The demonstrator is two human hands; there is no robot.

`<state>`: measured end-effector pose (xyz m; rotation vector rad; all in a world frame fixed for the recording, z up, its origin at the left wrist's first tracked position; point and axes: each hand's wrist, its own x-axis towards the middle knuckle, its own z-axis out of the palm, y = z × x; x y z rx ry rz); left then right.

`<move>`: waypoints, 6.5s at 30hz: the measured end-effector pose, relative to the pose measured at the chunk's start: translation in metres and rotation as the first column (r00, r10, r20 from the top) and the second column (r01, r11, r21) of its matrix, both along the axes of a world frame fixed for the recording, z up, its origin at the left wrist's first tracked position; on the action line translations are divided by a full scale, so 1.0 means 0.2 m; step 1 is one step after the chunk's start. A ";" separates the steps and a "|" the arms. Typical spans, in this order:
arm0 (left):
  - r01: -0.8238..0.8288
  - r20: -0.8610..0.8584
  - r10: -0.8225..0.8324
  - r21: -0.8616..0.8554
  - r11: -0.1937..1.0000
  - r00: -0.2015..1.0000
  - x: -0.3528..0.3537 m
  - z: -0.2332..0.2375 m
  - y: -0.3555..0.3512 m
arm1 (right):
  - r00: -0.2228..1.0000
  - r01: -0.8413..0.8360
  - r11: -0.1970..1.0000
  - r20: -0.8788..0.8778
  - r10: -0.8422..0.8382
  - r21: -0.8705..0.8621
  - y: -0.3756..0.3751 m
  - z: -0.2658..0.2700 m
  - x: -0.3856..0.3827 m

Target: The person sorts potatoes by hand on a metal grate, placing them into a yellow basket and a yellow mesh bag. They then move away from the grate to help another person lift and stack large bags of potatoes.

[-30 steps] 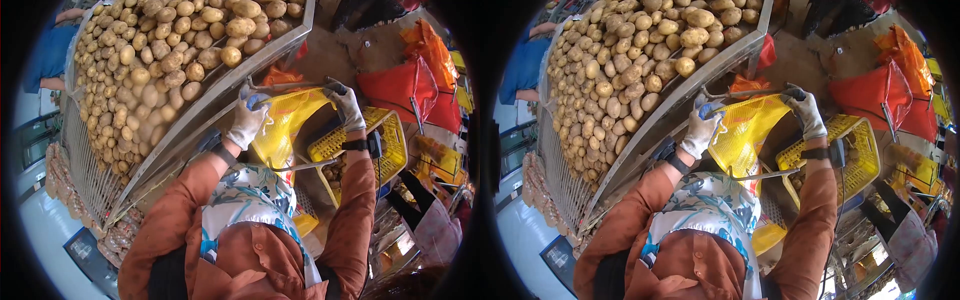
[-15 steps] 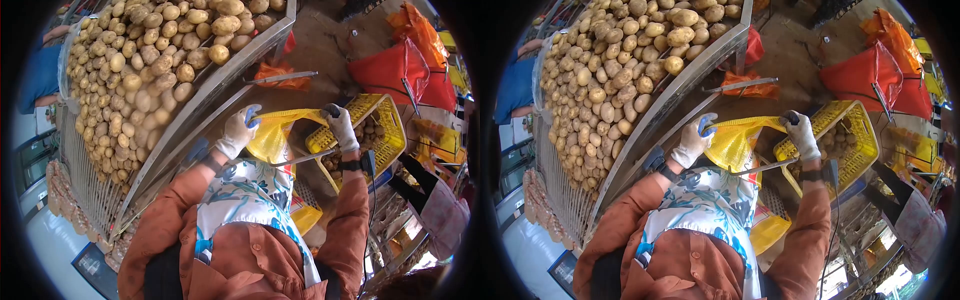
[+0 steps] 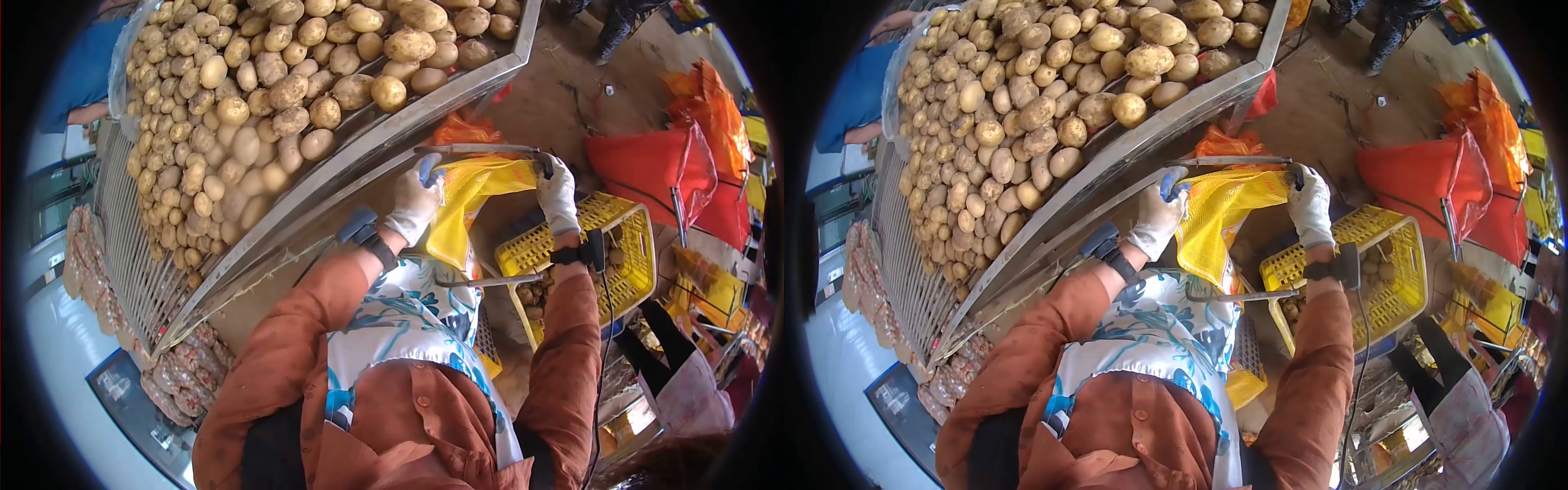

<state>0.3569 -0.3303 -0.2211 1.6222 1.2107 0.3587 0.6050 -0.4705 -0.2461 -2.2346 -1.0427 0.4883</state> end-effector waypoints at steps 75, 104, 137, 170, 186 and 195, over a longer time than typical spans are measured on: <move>0.060 -0.152 -0.083 -0.150 0.987 0.985 0.07 -0.88 0.18 | 0.948 0.283 0.936 -0.084 -0.306 -0.210 -0.61 -0.28 -0.04; 0.839 -0.527 -0.654 0.317 0.442 0.543 -0.02 0.01 -0.20 | 0.701 0.197 0.934 -0.623 -0.347 -0.299 -0.59 -0.47 0.02; 0.867 -0.515 -0.741 0.465 0.180 0.431 -0.34 -0.14 -0.41 | -0.084 0.462 0.745 -0.860 -0.504 -0.482 -0.75 -0.30 -0.17; 0.201 -0.112 -0.171 0.687 0.699 0.979 -2.03 0.83 0.74 | 0.925 -0.123 0.857 0.257 0.282 -0.500 1.33 0.77 -1.73; 0.237 -0.132 -0.212 0.748 0.620 0.968 -1.96 0.82 0.86 | 0.937 -0.115 0.829 0.218 0.274 -0.547 1.42 0.67 -1.57; 0.674 -0.490 -0.495 0.669 0.314 0.717 -1.33 0.78 0.88 | -0.184 0.426 0.889 -0.946 0.265 0.167 1.18 0.95 -1.45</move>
